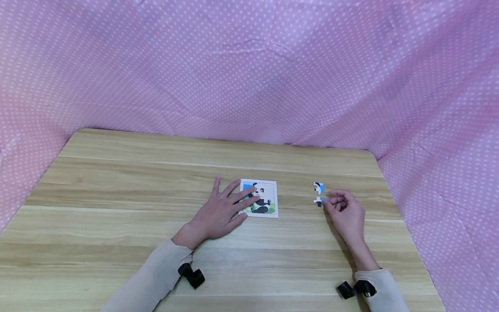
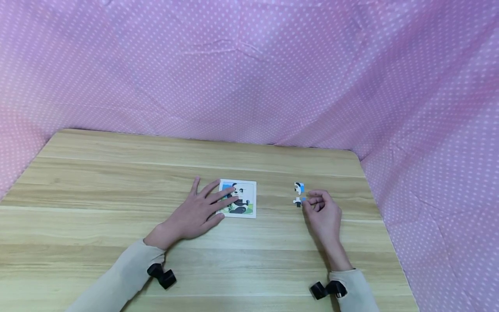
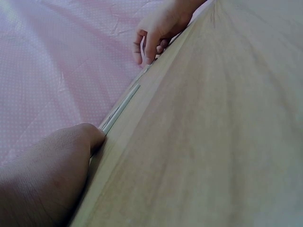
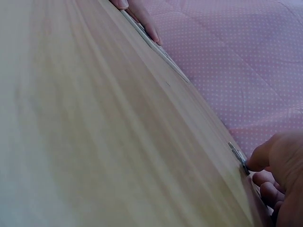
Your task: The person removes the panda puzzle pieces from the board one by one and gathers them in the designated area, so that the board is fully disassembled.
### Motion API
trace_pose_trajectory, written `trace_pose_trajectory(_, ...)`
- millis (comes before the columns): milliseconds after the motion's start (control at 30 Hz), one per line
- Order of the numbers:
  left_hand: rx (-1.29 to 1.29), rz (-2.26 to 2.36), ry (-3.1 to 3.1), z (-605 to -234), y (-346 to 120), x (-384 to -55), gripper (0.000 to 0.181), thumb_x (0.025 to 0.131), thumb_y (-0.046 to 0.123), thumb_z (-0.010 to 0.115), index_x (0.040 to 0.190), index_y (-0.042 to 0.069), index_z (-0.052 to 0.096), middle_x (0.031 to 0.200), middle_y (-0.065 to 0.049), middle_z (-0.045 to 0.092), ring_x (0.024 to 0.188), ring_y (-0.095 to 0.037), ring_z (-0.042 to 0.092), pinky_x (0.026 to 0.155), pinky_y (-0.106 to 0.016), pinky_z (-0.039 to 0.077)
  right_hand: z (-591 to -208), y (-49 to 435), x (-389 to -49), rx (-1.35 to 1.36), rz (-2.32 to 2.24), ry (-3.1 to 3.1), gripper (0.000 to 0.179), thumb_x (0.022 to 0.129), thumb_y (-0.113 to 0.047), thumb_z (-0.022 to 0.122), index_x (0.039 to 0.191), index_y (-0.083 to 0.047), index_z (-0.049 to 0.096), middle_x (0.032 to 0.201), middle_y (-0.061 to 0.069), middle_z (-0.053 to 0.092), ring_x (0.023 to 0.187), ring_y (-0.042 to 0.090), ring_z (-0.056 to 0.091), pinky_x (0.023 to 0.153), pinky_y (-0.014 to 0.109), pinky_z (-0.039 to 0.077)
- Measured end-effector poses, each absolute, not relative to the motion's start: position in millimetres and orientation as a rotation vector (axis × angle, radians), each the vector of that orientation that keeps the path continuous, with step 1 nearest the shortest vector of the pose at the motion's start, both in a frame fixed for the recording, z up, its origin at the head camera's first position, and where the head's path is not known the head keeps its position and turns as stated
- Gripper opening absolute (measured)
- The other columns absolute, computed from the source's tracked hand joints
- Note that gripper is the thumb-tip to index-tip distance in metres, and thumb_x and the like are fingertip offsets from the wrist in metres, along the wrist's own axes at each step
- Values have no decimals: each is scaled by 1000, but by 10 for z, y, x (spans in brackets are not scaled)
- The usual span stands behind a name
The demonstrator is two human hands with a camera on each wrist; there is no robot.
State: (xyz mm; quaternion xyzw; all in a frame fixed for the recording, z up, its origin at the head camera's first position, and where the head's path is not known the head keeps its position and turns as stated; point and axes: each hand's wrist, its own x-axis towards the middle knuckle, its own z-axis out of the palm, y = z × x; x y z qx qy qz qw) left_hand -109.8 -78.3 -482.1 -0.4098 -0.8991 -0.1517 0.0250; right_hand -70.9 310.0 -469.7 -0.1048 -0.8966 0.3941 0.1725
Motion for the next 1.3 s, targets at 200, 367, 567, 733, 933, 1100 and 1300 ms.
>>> trace_pose_trajectory(200,-1264,-486,-2779,-4821,-786,-1092,56,115,45,48,171,33,47,180,5,37,168,-40,25,126,-84,3,-4697,3092,-706,-289,1121,-2530,22,91,6,85,111,1,77,90,15,75,67,1,55,58,10,43)
trace_pose_trajectory(367,-1258,-495,-2772,-4821,-790,-1088,56,115,45,49,170,33,48,179,5,39,168,-40,26,126,-84,4,-4694,3085,-701,-280,1123,-2530,20,92,5,85,110,2,76,90,15,74,68,1,55,58,10,43)
trace_pose_trajectory(567,-1258,-496,-2763,-4823,-791,-1087,56,115,45,50,170,33,49,178,5,40,167,-40,27,126,-84,5,-4709,3096,-701,-297,1141,-2529,17,95,4,83,111,3,76,93,17,74,70,2,56,59,10,44)
trace_pose_trajectory(733,-1256,-499,-2769,-4829,-787,-1089,56,115,46,49,170,33,47,178,5,40,167,-40,27,126,-84,4,-4703,3097,-699,-308,1162,-2539,17,97,3,82,112,3,75,95,18,74,71,3,57,60,11,45)
trace_pose_trajectory(933,-1252,-517,-2776,-4828,-783,-1086,56,116,46,49,170,33,48,179,5,39,167,-40,28,127,-84,3,-4685,3090,-695,-328,1174,-2549,17,98,1,81,114,1,75,96,17,73,73,5,57,61,11,46)
trace_pose_trajectory(1100,-1253,-515,-2765,-4832,-784,-1090,56,115,47,50,169,32,49,179,5,39,167,-39,27,126,-84,5,-4679,3084,-696,-344,1181,-2538,16,98,2,80,114,0,76,95,16,73,72,5,57,61,11,45)
trace_pose_trajectory(1300,-1255,-490,-2763,-4827,-784,-1085,56,115,47,50,170,32,49,179,5,38,168,-39,26,126,-85,5,-4692,3081,-697,-324,1174,-2508,16,98,3,80,114,1,76,94,16,74,72,4,57,61,11,45)
